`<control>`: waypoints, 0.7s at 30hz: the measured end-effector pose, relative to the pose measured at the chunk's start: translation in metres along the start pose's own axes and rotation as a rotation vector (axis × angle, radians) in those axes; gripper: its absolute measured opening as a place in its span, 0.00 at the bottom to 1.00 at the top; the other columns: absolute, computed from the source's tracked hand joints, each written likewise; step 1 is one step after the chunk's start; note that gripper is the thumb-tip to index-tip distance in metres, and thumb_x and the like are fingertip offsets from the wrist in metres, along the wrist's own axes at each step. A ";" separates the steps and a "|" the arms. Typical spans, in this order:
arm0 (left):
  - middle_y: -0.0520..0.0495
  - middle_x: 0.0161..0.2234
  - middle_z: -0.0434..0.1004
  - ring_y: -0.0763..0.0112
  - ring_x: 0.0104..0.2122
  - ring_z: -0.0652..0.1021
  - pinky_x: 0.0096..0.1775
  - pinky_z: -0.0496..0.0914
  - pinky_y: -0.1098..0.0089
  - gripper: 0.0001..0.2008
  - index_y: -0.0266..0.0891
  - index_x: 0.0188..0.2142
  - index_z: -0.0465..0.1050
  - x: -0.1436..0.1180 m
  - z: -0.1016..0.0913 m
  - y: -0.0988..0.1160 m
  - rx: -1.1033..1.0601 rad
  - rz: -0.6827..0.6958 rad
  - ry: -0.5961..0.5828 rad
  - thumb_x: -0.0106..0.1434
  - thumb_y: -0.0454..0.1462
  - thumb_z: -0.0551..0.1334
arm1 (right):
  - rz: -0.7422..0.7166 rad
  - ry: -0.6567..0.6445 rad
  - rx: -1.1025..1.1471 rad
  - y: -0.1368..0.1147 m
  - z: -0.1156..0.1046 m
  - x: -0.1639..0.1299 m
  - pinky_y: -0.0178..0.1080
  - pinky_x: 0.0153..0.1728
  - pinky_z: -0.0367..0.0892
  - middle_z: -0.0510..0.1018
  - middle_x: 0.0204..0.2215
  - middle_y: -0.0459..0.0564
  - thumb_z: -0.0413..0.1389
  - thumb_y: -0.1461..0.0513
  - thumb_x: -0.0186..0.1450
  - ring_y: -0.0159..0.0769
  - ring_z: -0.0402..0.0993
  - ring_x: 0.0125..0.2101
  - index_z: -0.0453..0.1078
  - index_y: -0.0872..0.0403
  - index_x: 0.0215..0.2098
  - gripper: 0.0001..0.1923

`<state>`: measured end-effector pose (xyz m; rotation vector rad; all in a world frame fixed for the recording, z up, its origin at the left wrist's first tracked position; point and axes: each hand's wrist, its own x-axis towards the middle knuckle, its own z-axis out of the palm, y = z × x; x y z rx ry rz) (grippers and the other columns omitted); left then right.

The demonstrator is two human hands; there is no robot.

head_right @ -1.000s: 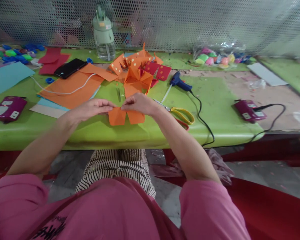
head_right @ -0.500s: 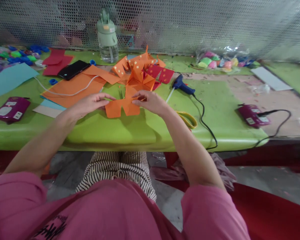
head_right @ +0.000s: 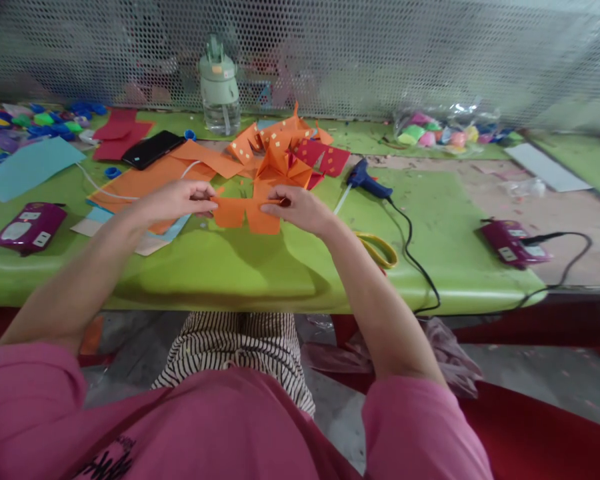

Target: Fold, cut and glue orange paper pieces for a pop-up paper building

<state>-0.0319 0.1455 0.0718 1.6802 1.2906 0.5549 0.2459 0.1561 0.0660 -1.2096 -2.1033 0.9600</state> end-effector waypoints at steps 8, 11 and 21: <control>0.48 0.31 0.77 0.65 0.35 0.76 0.38 0.64 0.69 0.10 0.41 0.31 0.71 0.038 -0.020 -0.002 0.566 0.181 0.201 0.66 0.42 0.58 | -0.044 0.146 -0.302 0.005 -0.005 0.044 0.38 0.37 0.61 0.78 0.34 0.49 0.56 0.56 0.65 0.35 0.69 0.33 0.71 0.53 0.35 0.08; 0.46 0.32 0.76 0.61 0.37 0.76 0.40 0.63 0.67 0.14 0.42 0.30 0.70 0.056 -0.020 -0.008 0.675 0.163 0.189 0.69 0.44 0.54 | -0.002 0.097 -0.359 0.013 -0.004 0.062 0.38 0.37 0.62 0.79 0.35 0.51 0.55 0.57 0.65 0.36 0.71 0.34 0.72 0.53 0.35 0.08; 0.47 0.32 0.77 0.61 0.36 0.77 0.41 0.65 0.68 0.20 0.42 0.52 0.69 0.049 -0.025 -0.010 0.557 0.141 0.217 0.72 0.48 0.49 | 0.013 0.179 -0.409 0.009 -0.017 0.045 0.40 0.40 0.66 0.80 0.41 0.54 0.57 0.55 0.66 0.41 0.75 0.37 0.71 0.53 0.54 0.21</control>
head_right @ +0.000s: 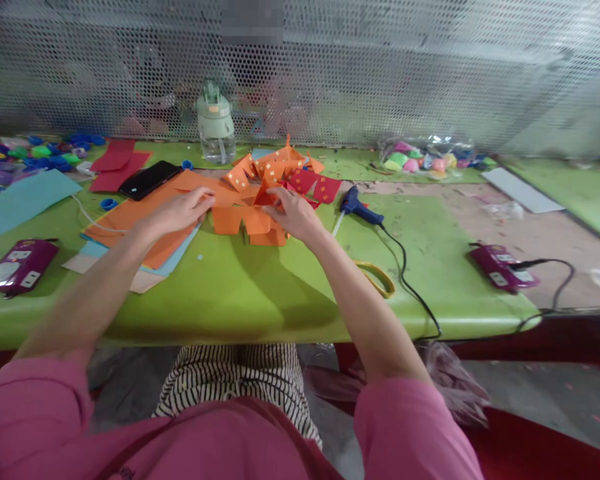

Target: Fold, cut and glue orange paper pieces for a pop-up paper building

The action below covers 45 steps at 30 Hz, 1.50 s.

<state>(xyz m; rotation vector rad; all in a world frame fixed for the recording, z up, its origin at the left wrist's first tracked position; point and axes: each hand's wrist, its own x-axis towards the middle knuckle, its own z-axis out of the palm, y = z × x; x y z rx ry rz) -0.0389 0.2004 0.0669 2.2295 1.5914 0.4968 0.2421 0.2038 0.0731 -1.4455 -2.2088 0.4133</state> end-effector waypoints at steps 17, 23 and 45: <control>0.43 0.40 0.83 0.61 0.40 0.80 0.41 0.66 0.68 0.13 0.41 0.43 0.76 -0.135 -0.099 -0.104 0.202 -0.590 0.435 0.68 0.42 0.55 | -0.376 -0.349 0.180 -0.086 0.078 -0.065 0.48 0.38 0.78 0.83 0.42 0.52 0.48 0.56 0.71 0.45 0.83 0.38 0.75 0.44 0.49 0.15; 0.43 0.43 0.83 0.62 0.43 0.80 0.44 0.69 0.67 0.11 0.41 0.41 0.76 -0.129 -0.084 -0.112 0.175 -0.509 0.194 0.67 0.39 0.56 | -0.371 -0.248 0.224 -0.080 0.091 -0.066 0.41 0.36 0.77 0.83 0.37 0.51 0.48 0.57 0.73 0.39 0.82 0.36 0.76 0.47 0.44 0.14; 0.45 0.58 0.73 0.54 0.57 0.72 0.59 0.63 0.61 0.28 0.46 0.53 0.70 -0.123 -0.041 -0.140 0.271 -0.054 -0.237 0.58 0.55 0.56 | -0.298 -0.256 0.210 -0.084 0.099 -0.078 0.32 0.35 0.67 0.83 0.38 0.50 0.51 0.59 0.73 0.32 0.78 0.36 0.77 0.53 0.44 0.12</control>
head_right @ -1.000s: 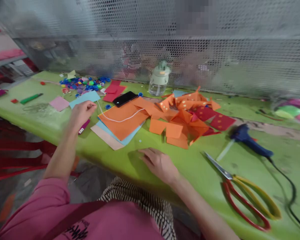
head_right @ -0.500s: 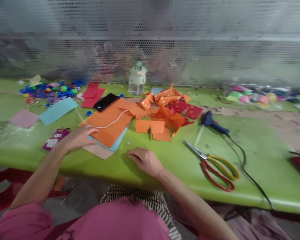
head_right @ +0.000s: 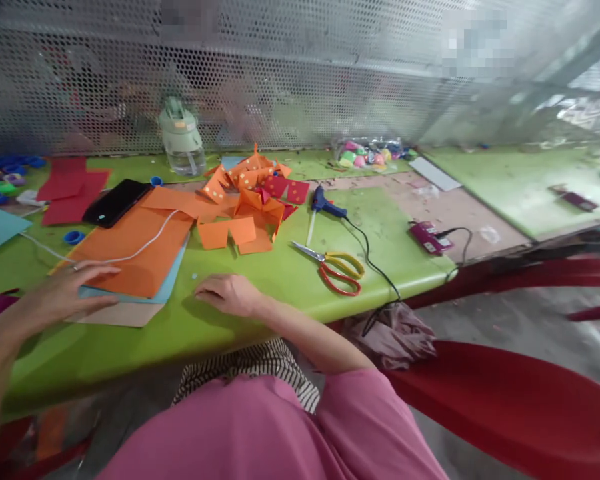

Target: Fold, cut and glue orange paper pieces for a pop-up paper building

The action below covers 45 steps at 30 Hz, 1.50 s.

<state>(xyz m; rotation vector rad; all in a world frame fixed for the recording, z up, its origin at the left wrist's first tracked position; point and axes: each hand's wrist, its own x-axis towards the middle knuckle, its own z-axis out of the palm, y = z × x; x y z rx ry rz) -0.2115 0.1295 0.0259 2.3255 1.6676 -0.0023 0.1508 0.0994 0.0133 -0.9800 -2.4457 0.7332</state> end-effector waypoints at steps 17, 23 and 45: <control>0.42 0.50 0.74 0.60 0.49 0.76 0.53 0.68 0.64 0.25 0.40 0.47 0.72 0.013 -0.019 0.010 -0.269 -0.053 -0.027 0.55 0.53 0.62 | -0.077 0.057 0.003 0.008 0.003 0.002 0.37 0.39 0.72 0.83 0.39 0.52 0.49 0.59 0.73 0.35 0.79 0.38 0.76 0.53 0.44 0.14; 0.43 0.48 0.75 0.59 0.49 0.74 0.53 0.65 0.63 0.21 0.40 0.46 0.74 0.007 -0.019 0.020 -0.169 0.036 0.076 0.63 0.52 0.59 | -0.111 0.049 0.020 0.008 -0.001 0.004 0.39 0.40 0.73 0.82 0.38 0.52 0.49 0.57 0.73 0.36 0.79 0.37 0.76 0.53 0.44 0.15; 0.45 0.47 0.81 0.63 0.47 0.78 0.45 0.67 0.68 0.11 0.41 0.47 0.73 0.000 0.000 0.044 -0.064 0.014 0.201 0.70 0.41 0.56 | -0.092 0.029 -0.069 0.001 -0.001 0.011 0.39 0.37 0.75 0.82 0.39 0.52 0.49 0.56 0.73 0.37 0.80 0.37 0.75 0.51 0.46 0.14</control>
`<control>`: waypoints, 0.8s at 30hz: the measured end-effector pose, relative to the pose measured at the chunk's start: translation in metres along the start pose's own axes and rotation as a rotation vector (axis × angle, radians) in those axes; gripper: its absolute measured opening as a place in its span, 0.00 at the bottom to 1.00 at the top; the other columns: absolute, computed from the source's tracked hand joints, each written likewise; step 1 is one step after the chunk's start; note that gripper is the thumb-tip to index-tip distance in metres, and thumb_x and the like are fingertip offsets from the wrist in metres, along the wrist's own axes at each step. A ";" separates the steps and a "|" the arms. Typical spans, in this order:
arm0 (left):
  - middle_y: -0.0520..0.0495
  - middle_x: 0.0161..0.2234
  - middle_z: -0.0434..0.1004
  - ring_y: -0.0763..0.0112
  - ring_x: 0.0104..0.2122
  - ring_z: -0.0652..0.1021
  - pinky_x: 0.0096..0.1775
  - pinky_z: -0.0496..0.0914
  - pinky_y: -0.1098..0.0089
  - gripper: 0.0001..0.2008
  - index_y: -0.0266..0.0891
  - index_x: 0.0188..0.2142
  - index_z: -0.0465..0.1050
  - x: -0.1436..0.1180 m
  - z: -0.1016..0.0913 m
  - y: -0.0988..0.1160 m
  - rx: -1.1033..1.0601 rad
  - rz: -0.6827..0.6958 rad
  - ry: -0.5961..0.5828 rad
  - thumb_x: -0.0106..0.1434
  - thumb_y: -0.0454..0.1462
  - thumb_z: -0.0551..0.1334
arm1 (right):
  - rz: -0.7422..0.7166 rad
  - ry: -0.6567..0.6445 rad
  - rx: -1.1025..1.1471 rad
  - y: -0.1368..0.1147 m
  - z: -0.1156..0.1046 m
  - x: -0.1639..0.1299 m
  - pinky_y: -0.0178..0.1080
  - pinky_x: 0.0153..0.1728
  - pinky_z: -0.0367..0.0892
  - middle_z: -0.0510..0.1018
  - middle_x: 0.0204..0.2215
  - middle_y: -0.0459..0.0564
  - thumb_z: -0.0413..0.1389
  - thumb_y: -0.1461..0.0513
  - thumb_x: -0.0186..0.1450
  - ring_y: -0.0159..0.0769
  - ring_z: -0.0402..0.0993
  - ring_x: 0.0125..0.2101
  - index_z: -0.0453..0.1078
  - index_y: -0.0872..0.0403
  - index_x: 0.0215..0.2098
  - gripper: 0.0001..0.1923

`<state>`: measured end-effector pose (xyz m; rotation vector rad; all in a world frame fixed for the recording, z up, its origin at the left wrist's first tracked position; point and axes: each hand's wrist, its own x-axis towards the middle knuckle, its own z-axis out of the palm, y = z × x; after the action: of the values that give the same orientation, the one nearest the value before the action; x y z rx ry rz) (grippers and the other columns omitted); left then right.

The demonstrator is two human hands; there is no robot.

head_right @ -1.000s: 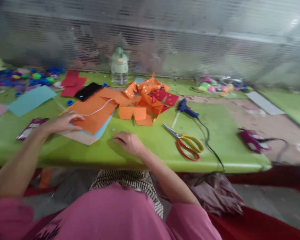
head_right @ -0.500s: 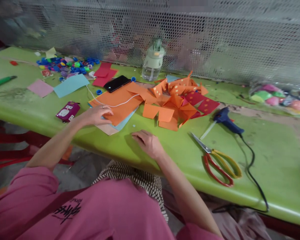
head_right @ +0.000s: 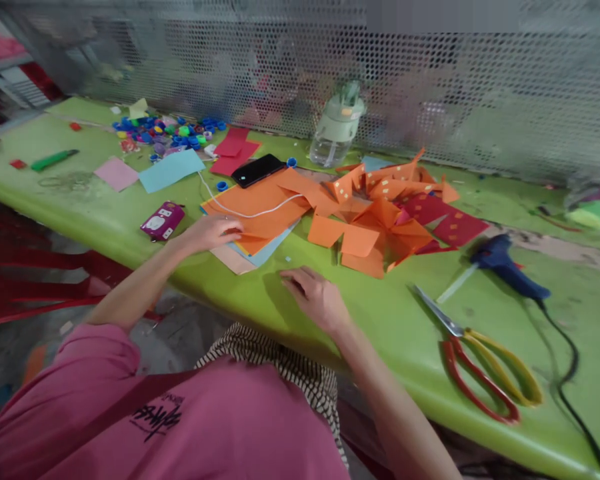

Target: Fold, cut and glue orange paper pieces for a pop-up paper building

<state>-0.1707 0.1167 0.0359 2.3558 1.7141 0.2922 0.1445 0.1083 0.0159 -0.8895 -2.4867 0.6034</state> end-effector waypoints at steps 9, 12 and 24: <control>0.43 0.47 0.81 0.61 0.48 0.79 0.46 0.69 0.66 0.13 0.42 0.46 0.75 -0.003 0.012 0.007 0.019 -0.012 0.021 0.72 0.41 0.53 | -0.114 -0.006 -0.285 -0.023 0.031 0.052 0.47 0.44 0.75 0.78 0.48 0.56 0.54 0.57 0.71 0.47 0.75 0.47 0.72 0.51 0.53 0.14; 0.46 0.50 0.80 0.64 0.49 0.79 0.49 0.69 0.68 0.12 0.44 0.48 0.75 -0.009 0.010 0.010 0.015 -0.017 0.017 0.70 0.43 0.57 | -0.128 -0.020 -0.343 -0.022 0.034 0.057 0.46 0.42 0.74 0.80 0.44 0.57 0.54 0.57 0.71 0.47 0.75 0.44 0.74 0.51 0.49 0.12; 0.26 0.65 0.59 0.25 0.66 0.53 0.58 0.56 0.32 0.22 0.32 0.51 0.73 0.037 -0.071 -0.099 0.167 -0.710 0.069 0.66 0.47 0.60 | -0.087 0.042 -0.259 -0.020 0.042 0.049 0.47 0.43 0.73 0.78 0.47 0.58 0.50 0.55 0.73 0.47 0.72 0.46 0.75 0.52 0.51 0.16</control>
<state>-0.2699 0.1858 0.0767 1.6764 2.5376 0.1068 0.0781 0.1165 0.0047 -0.8700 -2.5879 0.2339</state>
